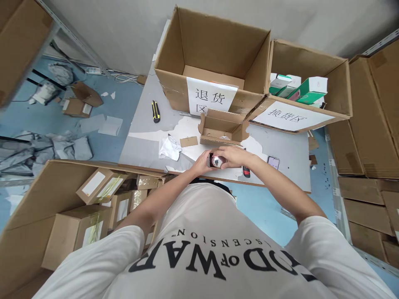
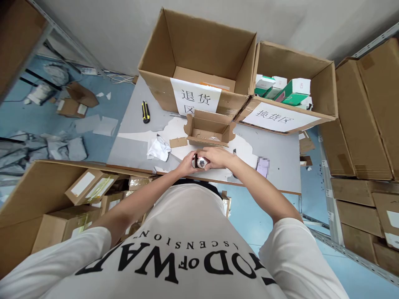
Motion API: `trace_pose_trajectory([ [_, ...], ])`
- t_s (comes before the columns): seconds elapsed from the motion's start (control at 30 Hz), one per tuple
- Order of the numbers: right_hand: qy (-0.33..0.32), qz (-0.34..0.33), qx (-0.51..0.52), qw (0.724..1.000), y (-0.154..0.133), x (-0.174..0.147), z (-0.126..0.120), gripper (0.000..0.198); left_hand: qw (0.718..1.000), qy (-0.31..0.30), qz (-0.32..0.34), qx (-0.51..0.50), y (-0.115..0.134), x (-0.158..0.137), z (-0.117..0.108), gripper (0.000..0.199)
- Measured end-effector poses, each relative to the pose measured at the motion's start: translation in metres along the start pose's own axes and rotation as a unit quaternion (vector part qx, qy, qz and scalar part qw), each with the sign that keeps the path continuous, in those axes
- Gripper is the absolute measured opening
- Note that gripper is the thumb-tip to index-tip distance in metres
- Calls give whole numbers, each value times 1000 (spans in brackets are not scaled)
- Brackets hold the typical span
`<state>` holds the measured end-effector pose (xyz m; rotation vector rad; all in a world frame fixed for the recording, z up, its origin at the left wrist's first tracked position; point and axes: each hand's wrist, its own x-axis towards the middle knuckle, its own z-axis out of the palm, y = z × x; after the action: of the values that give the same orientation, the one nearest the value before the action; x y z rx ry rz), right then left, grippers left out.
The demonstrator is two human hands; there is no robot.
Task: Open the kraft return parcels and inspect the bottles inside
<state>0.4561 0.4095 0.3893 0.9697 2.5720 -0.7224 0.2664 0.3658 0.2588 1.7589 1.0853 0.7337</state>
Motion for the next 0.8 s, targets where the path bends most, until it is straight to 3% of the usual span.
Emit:
trace_pose_trajectory([
  [0.2, 14, 21, 15, 1000, 2, -5, 5, 45, 1000, 16, -8, -26, -4, 4, 5, 85],
  [0.43, 29, 46, -102, 993, -16, 4, 22, 37, 1000, 21, -2, -19, -8, 2, 3, 92],
  [0.57, 56, 40, -89, 994, -10, 0, 35, 37, 999, 13, 29, -12, 2, 0, -3, 87],
  [0.63, 108, 33, -57, 992, -3, -10, 44, 38, 999, 10, 43, -3, 7, 0, -6, 82],
  [0.7, 215, 63, -6, 975, 3, -24, 57, 38, 999, 19, 41, 1, 11, 0, -7, 67],
  [0.73, 287, 100, 30, 952, 5, -31, 65, 38, 999, 25, 35, 2, 12, 0, -6, 58],
  [0.8, 422, 192, 130, 876, 7, -44, 83, 46, 999, 35, 28, 2, 12, 0, -5, 43],
])
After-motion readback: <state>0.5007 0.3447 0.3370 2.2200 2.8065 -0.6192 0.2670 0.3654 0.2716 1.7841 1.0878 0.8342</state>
